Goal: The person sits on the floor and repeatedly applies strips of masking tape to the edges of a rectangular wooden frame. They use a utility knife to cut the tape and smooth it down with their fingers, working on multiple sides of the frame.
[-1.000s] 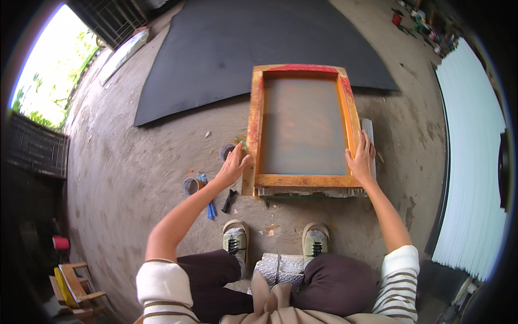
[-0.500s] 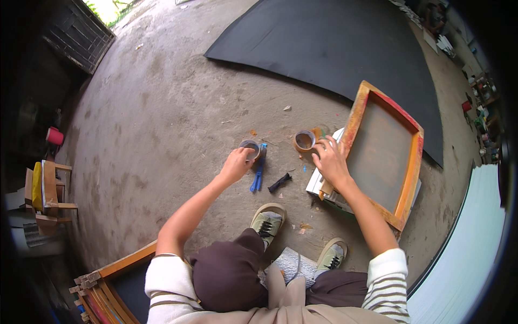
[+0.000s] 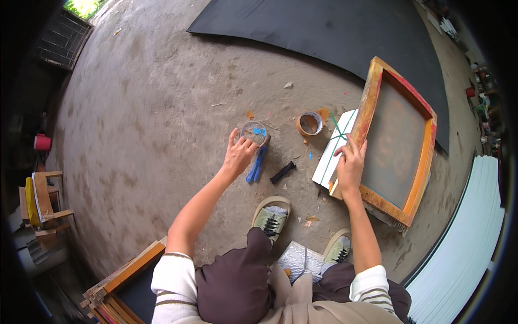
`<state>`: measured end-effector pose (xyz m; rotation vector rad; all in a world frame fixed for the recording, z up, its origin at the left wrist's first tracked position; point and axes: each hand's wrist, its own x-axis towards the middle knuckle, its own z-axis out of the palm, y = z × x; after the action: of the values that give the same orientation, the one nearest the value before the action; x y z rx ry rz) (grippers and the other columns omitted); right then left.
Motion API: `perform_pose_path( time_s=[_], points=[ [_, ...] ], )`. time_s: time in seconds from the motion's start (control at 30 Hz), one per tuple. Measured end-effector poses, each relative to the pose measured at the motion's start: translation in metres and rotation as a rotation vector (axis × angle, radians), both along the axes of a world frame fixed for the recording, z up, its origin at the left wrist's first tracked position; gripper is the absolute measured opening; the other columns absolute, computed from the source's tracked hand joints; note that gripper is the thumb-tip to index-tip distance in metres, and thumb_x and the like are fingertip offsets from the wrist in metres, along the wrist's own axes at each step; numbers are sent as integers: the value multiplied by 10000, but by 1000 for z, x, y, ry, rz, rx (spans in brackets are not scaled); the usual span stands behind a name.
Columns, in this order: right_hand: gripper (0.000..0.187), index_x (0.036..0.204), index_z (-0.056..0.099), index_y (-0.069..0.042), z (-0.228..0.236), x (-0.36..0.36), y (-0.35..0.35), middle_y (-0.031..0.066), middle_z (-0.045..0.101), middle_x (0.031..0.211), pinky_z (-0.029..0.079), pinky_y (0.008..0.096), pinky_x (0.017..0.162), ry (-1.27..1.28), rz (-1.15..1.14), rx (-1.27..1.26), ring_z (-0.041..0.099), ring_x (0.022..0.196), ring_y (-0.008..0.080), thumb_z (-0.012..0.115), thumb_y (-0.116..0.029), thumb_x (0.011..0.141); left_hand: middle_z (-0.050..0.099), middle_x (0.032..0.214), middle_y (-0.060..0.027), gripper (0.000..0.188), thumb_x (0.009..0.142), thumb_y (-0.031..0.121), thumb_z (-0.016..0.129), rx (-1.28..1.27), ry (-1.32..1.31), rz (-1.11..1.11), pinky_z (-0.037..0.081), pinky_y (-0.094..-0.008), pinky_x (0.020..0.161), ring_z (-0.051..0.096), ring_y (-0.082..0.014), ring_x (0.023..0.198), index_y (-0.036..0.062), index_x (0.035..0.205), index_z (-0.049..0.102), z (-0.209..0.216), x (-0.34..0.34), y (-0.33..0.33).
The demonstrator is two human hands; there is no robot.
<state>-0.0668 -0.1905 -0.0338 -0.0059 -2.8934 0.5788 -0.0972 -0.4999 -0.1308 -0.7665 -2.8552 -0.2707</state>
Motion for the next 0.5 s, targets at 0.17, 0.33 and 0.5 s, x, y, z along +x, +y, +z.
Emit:
perform_pose_path(
  time_s=[0.17,0.33,0.5],
  points=[
    [96,795,584,-29,5,25,-2,121,505,1301,303,462,1078,13,-53,-86,269,1326,450,540,50,762,615,826,36,80,817,138,633,163,132,-137,233,-514,1101,581,-131,883,159,893,648,57,-5,35],
    [271,1103,572,-58,49,24,4,133,489,1282,267,545,1049,168,13,-21,331,1299,380,575,-82,832,628,882,50,174,781,137,686,269,231,-340,214,-512,1122,583,-117,914,182,945,649,125,-11,79],
    [352,1219,495,-46,190,40,29,122,504,1258,355,375,1017,285,222,-395,444,1213,277,540,-80,871,613,908,63,237,759,123,691,372,372,-524,190,-508,1139,581,-112,928,185,981,634,227,0,129]
  ],
)
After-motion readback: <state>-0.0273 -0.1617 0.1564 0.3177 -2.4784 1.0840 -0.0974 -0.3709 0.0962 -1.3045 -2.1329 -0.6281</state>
